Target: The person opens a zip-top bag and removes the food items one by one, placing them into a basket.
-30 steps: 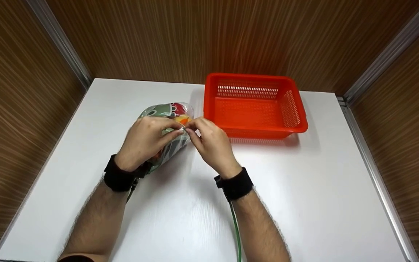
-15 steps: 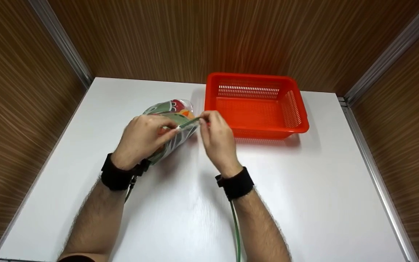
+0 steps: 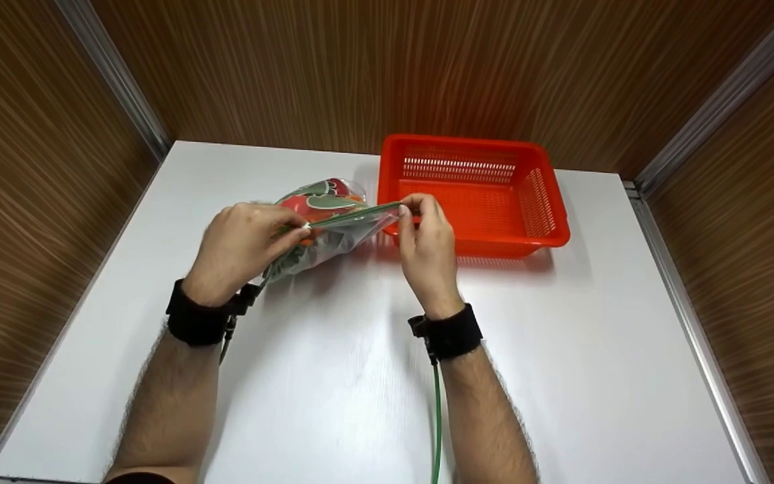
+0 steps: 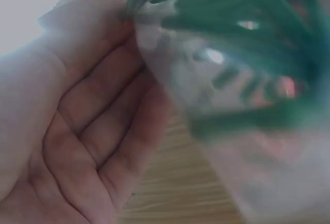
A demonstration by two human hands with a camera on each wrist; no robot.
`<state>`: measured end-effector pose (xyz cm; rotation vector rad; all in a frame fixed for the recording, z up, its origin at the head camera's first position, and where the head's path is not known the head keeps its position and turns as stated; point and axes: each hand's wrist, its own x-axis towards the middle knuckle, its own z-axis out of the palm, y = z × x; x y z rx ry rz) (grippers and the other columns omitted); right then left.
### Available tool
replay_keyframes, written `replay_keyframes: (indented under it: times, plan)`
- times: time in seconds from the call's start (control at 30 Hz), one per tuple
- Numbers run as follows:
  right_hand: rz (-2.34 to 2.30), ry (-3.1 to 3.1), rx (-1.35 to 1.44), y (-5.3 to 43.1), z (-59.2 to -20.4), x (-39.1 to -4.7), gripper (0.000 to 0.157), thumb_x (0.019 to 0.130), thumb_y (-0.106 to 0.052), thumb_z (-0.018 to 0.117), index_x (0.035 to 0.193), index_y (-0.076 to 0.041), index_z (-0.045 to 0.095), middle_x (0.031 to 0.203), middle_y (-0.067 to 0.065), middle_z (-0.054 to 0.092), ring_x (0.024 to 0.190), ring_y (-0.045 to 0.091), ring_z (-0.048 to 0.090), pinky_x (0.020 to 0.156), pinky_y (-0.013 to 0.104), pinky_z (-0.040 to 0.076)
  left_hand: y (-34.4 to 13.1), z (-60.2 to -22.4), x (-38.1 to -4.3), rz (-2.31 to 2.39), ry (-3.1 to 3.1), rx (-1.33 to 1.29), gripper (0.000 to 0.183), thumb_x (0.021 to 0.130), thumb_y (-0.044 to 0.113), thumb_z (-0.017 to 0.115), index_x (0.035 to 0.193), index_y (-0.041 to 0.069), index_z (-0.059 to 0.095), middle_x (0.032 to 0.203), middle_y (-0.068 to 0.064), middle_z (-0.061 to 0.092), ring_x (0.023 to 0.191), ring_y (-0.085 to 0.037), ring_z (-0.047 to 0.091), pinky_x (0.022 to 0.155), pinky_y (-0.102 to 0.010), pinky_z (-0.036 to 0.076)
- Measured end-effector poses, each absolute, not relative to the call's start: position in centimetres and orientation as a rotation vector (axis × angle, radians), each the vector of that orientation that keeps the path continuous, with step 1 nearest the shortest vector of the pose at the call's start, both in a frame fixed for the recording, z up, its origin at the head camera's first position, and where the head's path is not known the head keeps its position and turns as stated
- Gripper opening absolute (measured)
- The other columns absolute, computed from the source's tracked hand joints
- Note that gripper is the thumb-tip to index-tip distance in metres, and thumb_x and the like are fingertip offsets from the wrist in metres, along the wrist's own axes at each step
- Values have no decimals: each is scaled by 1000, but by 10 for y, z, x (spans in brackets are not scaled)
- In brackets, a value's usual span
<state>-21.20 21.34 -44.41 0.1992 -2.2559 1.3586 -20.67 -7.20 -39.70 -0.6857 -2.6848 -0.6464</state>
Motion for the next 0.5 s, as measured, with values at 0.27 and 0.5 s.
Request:
replay_keyframes:
  times: [0.27, 0.5]
  plan:
    - [1410, -2231, 154, 216, -445, -215, 13, 120, -6, 62, 125, 5, 68, 116, 21, 76, 103, 5, 70, 97, 20, 61, -92, -391, -209, -619, -2661, -592, 20, 109, 30, 87, 115, 12, 92, 114, -7, 92, 104, -30, 89, 87, -52, 72]
    - [1463, -2201, 82, 224, -446, -220, 18, 123, -9, 57, 128, 6, 65, 117, 17, 75, 107, 16, 72, 100, 24, 63, -120, -384, -212, -620, -2631, -482, 21, 109, 30, 86, 118, 13, 92, 117, -8, 92, 108, -34, 89, 87, -56, 72]
